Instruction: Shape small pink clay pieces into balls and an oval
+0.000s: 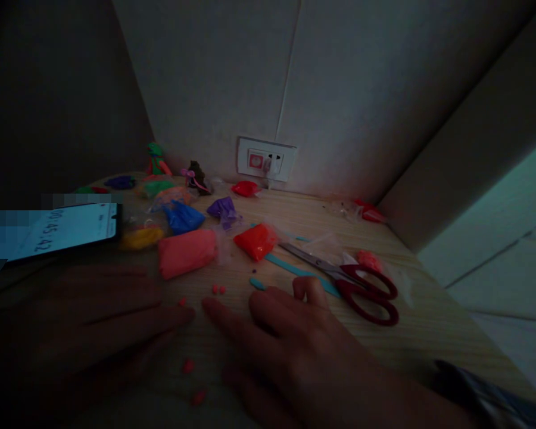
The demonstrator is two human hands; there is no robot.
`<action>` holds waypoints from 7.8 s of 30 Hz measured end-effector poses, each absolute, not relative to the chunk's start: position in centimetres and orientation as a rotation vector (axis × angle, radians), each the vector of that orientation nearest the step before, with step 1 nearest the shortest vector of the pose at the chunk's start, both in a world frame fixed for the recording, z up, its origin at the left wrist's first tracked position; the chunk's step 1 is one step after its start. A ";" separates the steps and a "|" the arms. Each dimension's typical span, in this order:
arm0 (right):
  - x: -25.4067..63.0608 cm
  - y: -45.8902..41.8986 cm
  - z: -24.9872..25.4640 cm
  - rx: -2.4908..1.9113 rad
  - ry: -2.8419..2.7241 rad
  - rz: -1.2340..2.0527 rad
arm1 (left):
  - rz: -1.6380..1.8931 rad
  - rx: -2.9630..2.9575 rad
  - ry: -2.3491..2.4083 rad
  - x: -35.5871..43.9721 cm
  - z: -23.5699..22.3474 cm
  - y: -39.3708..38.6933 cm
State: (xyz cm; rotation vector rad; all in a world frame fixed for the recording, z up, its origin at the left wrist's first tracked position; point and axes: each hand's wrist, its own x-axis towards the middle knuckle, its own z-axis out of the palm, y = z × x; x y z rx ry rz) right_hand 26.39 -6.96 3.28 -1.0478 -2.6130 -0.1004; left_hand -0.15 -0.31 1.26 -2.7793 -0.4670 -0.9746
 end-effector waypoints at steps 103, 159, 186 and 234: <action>26.5 -6.2 3.2 -1.101 -2.434 -0.243 | -0.791 -2.908 -0.424 -0.3 1.4 0.1; 26.5 -6.8 3.0 -1.096 -2.540 -0.050 | -0.929 -2.876 -0.535 -1.5 0.2 0.2; 26.6 -6.7 3.0 -1.151 -2.609 0.099 | -0.847 -2.824 -0.487 -0.8 0.4 0.7; 26.5 -7.1 3.1 -1.012 -2.603 -0.242 | -0.950 -2.820 -0.469 -1.0 0.2 0.3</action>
